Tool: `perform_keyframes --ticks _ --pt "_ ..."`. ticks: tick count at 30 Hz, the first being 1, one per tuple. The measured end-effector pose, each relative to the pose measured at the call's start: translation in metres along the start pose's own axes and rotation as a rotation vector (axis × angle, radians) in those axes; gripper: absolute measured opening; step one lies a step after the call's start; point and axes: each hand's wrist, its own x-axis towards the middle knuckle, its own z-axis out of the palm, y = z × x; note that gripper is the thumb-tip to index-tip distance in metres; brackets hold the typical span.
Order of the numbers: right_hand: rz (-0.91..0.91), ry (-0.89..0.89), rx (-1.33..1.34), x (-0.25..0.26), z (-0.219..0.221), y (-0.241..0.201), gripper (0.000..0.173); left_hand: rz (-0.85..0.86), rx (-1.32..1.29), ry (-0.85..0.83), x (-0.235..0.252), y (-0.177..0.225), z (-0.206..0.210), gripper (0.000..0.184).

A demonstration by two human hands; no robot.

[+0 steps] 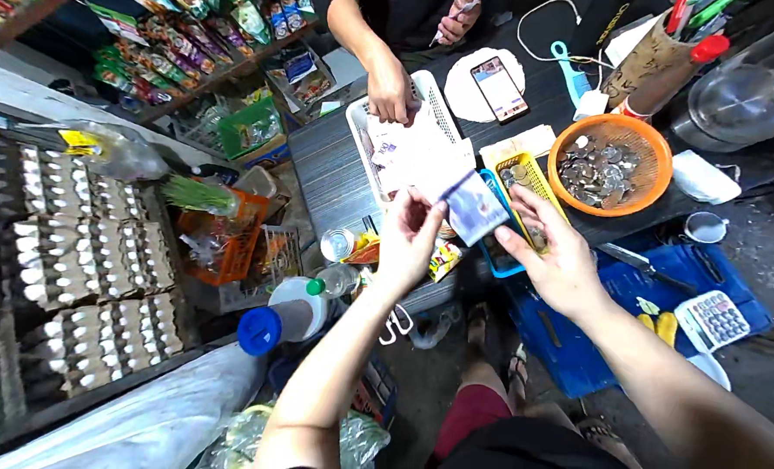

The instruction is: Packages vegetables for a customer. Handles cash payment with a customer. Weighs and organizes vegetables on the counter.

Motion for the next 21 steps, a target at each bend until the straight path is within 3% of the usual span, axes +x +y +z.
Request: perform_keyframes --ticks 2,4,6,12,17,19,21 --pt "0.033 0.005 0.097 0.010 0.002 -0.002 0.059 -0.027 -0.163 -0.019 -0.013 0.000 0.015 0.016" --pt "0.146 0.021 0.278 0.017 0.003 -0.005 0.025 -0.062 -0.272 -0.004 -0.021 0.001 0.024 0.028" --pt "0.277 0.005 0.448 0.018 0.002 -0.006 0.009 -0.130 -0.311 0.003 -0.024 0.002 0.028 0.039" --pt "0.297 -0.029 0.501 0.011 -0.006 0.004 0.019 -0.249 -0.371 -0.061 -0.022 -0.003 0.029 0.041" --pt "0.277 -0.095 0.470 0.009 -0.018 0.008 0.030 -0.255 -0.362 -0.098 -0.017 -0.003 0.033 0.017" --pt "0.239 -0.051 0.342 0.005 -0.024 0.011 0.033 -0.189 -0.360 -0.002 -0.018 -0.003 0.040 0.014" --pt "0.182 0.114 0.076 -0.001 -0.032 0.020 0.039 0.044 -0.203 0.111 -0.021 -0.003 0.048 0.014"
